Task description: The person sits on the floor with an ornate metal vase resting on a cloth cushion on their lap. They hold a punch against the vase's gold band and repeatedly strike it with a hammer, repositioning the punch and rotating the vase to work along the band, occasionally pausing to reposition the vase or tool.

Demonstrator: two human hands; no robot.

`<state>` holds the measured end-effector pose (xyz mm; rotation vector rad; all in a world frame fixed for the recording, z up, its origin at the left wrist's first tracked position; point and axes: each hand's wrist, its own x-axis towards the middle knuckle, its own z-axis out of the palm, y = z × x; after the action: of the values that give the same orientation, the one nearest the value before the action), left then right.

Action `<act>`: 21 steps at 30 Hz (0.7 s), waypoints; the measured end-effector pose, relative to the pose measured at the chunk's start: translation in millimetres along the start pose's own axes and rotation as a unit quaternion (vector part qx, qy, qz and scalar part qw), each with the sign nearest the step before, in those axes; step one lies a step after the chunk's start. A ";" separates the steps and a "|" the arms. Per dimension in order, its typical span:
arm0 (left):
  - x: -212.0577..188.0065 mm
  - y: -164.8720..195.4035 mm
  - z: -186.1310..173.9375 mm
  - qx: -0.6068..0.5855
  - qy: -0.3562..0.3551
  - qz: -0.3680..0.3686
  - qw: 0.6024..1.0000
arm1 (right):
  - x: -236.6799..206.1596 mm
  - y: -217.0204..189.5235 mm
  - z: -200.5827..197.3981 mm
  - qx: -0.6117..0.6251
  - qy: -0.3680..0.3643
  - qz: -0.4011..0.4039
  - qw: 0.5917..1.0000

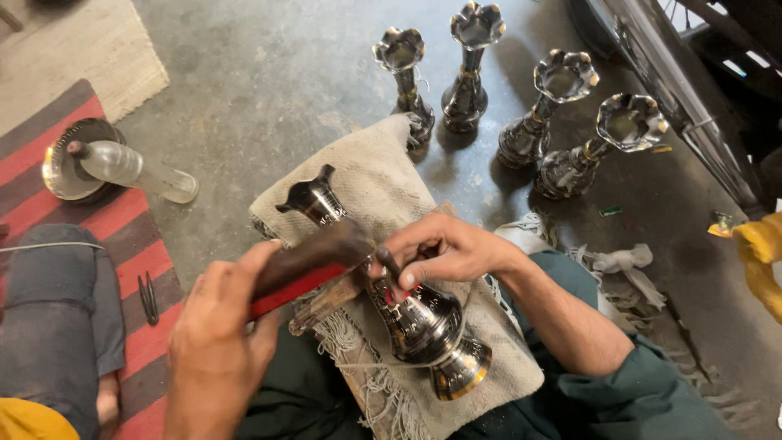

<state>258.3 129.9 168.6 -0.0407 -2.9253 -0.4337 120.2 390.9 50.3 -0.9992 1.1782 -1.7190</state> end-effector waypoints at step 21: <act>6.0 10.9 -8.8 0.038 0.016 0.084 0.996 | 0.8 -7.4 -4.0 -0.123 -0.057 -0.082 0.987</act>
<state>254.5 137.8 181.1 -0.2639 -2.8732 -0.2944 115.0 393.1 56.5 -1.3598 1.2846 -1.6437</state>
